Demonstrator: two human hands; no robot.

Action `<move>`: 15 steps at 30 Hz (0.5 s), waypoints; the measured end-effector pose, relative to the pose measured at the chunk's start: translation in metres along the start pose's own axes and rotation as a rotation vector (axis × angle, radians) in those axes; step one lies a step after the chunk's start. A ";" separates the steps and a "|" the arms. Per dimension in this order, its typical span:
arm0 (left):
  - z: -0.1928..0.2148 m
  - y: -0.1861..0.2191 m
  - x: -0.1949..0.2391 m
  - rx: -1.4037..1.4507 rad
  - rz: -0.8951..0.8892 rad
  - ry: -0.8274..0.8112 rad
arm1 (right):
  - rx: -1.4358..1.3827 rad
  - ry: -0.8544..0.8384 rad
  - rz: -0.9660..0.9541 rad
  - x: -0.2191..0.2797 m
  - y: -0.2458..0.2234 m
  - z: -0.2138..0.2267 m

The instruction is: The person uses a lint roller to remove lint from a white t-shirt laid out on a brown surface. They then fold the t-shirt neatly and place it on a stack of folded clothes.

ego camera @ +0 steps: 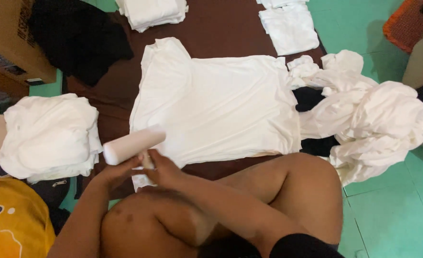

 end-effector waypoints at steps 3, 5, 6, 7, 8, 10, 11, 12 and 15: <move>-0.008 0.056 0.030 -0.092 -0.067 0.127 | -0.141 -0.207 0.134 0.015 -0.049 -0.010; 0.064 0.013 -0.017 0.017 -0.131 0.170 | -0.080 -0.289 0.173 0.027 -0.068 0.001; 0.100 -0.014 -0.033 0.124 -0.186 0.204 | -0.021 -0.366 0.202 0.036 -0.077 0.004; 0.101 -0.011 -0.017 0.114 -0.187 0.195 | -0.024 -0.353 0.201 0.034 -0.070 0.023; 0.114 -0.014 0.002 -0.073 -0.140 0.346 | 0.153 -0.409 0.218 0.038 -0.059 0.034; 0.137 -0.028 0.033 -0.264 -0.095 0.492 | 0.328 -0.460 0.235 0.037 0.006 0.060; 0.150 -0.047 0.044 -0.570 0.034 0.536 | 0.553 -0.483 0.192 0.032 0.064 0.074; 0.166 -0.063 0.058 -0.867 0.162 0.578 | 0.775 -0.503 0.148 0.019 0.115 0.088; 0.178 -0.071 0.053 -0.875 0.172 0.577 | 1.172 -0.343 0.038 0.048 0.186 0.185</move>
Point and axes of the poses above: each hand's wrist, its own x-axis away from the middle knuckle, its own z-axis out of the back of the hand, y = z × x, the point moved 9 cm from there along -x, towards the middle knuckle, and after that the axes turned 2 degrees about y, right-handed, at the moved point
